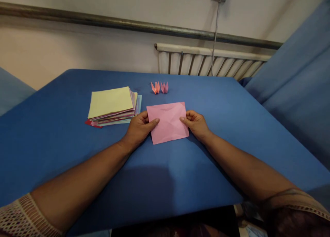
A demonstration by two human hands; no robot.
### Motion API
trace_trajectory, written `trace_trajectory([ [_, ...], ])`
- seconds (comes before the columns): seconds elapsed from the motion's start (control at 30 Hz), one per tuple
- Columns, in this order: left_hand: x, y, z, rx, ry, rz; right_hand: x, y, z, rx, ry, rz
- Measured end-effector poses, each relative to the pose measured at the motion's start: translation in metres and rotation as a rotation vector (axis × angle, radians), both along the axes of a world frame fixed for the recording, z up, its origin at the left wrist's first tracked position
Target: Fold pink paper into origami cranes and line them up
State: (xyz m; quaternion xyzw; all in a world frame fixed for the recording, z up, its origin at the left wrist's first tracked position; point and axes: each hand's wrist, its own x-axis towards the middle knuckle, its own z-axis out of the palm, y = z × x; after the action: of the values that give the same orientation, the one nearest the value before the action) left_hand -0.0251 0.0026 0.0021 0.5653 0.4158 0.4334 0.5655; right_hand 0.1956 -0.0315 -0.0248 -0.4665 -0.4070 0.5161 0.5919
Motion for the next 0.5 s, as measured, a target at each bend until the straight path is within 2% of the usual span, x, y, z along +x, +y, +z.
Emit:
trace_trajectory([
  [0.13, 0.000, 0.002, 0.001, 0.004, -0.033, 0.019, 0.001, 0.000, 0.002, -0.004, 0.022, -0.040],
  [0.23, 0.003, 0.000, 0.000, -0.010, -0.039, -0.046, 0.001, 0.000, 0.003, 0.002, 0.029, -0.076],
  [0.33, 0.002, -0.003, -0.001, 0.009, -0.006, -0.107, 0.000, 0.000, 0.004, 0.070, 0.017, -0.087],
  [0.4, -0.001, -0.005, 0.002, 0.168, 0.121, -0.026, 0.001, 0.000, 0.004, 0.154, -0.042, -0.100],
  [0.47, -0.008, -0.007, 0.008, 0.471, 0.336, 0.101, 0.003, -0.001, 0.006, 0.242, -0.160, -0.148],
  [0.5, -0.011, -0.008, 0.011, 0.638, 0.448, 0.117, 0.006, -0.003, 0.007, 0.288, -0.244, -0.182],
])
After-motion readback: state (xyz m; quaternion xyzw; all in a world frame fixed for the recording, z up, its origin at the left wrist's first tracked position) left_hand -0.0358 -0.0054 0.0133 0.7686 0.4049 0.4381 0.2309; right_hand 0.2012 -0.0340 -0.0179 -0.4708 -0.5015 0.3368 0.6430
